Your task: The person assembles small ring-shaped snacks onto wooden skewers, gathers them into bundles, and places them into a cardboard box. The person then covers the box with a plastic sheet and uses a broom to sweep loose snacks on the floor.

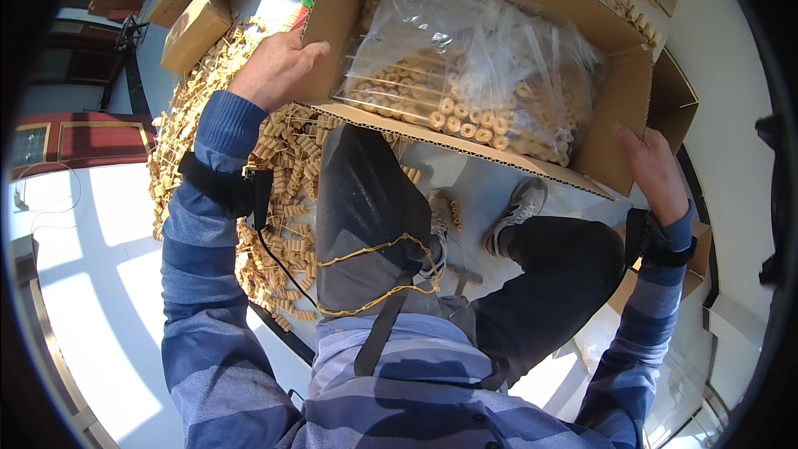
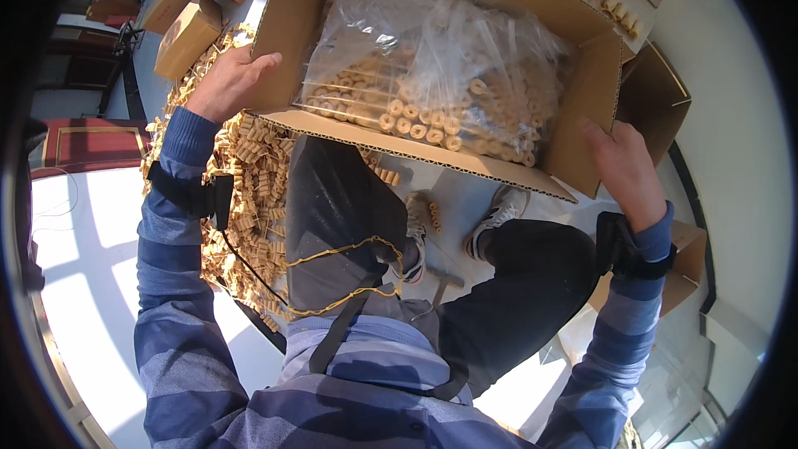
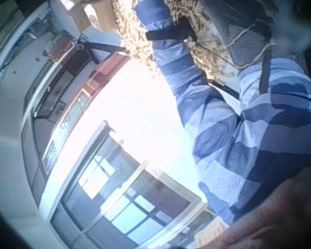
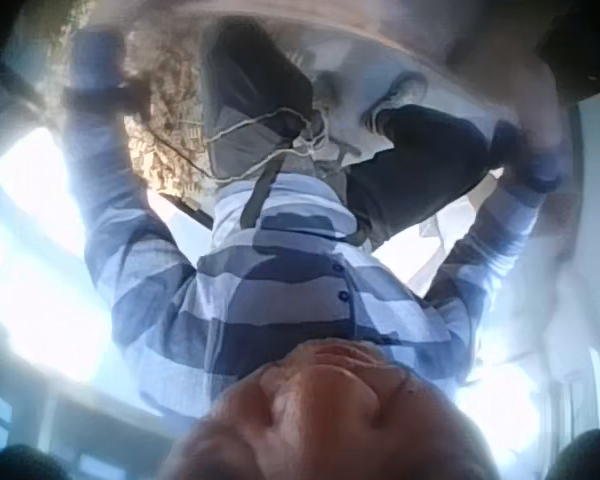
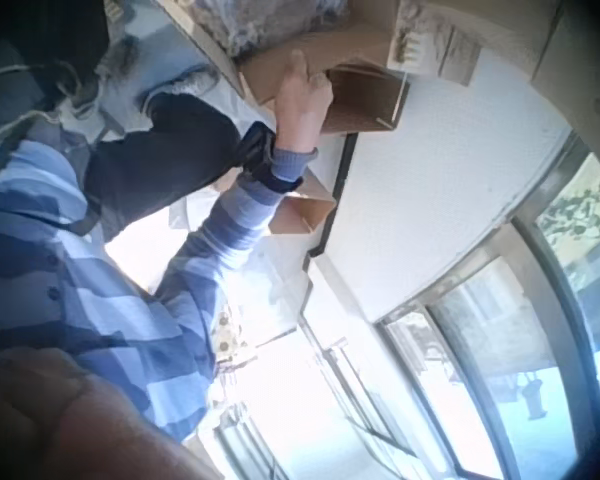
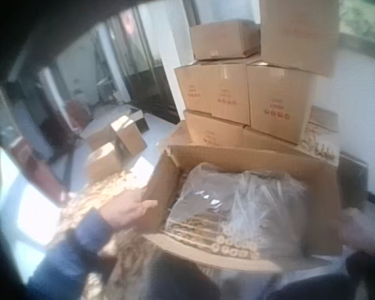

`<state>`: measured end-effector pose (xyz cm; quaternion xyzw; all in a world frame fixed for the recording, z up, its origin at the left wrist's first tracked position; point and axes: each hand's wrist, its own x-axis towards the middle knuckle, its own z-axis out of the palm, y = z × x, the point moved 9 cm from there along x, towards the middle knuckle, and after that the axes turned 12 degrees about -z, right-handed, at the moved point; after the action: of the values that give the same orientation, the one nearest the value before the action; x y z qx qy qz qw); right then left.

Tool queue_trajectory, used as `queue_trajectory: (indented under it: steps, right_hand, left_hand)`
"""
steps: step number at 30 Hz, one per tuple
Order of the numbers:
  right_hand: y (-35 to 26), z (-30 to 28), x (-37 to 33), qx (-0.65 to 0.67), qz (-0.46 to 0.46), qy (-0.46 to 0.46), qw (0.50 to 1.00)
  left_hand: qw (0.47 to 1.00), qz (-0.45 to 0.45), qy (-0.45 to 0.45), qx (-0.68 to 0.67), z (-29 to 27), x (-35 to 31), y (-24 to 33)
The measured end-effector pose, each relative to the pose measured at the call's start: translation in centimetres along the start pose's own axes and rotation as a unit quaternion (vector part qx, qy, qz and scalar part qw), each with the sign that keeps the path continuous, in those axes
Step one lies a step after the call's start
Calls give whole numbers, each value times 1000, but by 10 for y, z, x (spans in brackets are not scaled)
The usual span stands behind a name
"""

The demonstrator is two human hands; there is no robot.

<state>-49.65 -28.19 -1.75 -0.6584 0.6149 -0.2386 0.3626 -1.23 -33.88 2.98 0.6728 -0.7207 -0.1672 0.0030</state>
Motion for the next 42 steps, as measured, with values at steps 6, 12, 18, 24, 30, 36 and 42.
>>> queue_trajectory:
  steps: [6, 12, 18, 24, 30, 36, 42]
  right_hand:
    - [-124, 31, 67, -113, -96, -87, 985]
    - [-294, 120, 66, -66, -263, -190, 944]
    - [-377, 139, -44, -14, -270, -209, 940]
    - [-317, 278, -42, 55, -384, -384, 838]
    - [-284, 310, 46, 43, -305, -505, 806]
    - [-230, 300, 116, -152, -248, -635, 715]
    - [-192, 331, 98, -167, -251, -751, 587]
  left_hand:
    - [952, -243, 77, -170, -61, -121, -83]
    - [892, -356, 244, -134, -115, -344, -137]
    - [798, -497, 272, -208, -171, -485, -93]
    - [759, -625, 167, -73, -189, -510, -79]
    - [756, -653, -41, 26, -161, -382, -153]
    - [785, -586, -200, -17, -26, -332, -195]
    - [687, -716, 4, -121, 106, -401, -222]
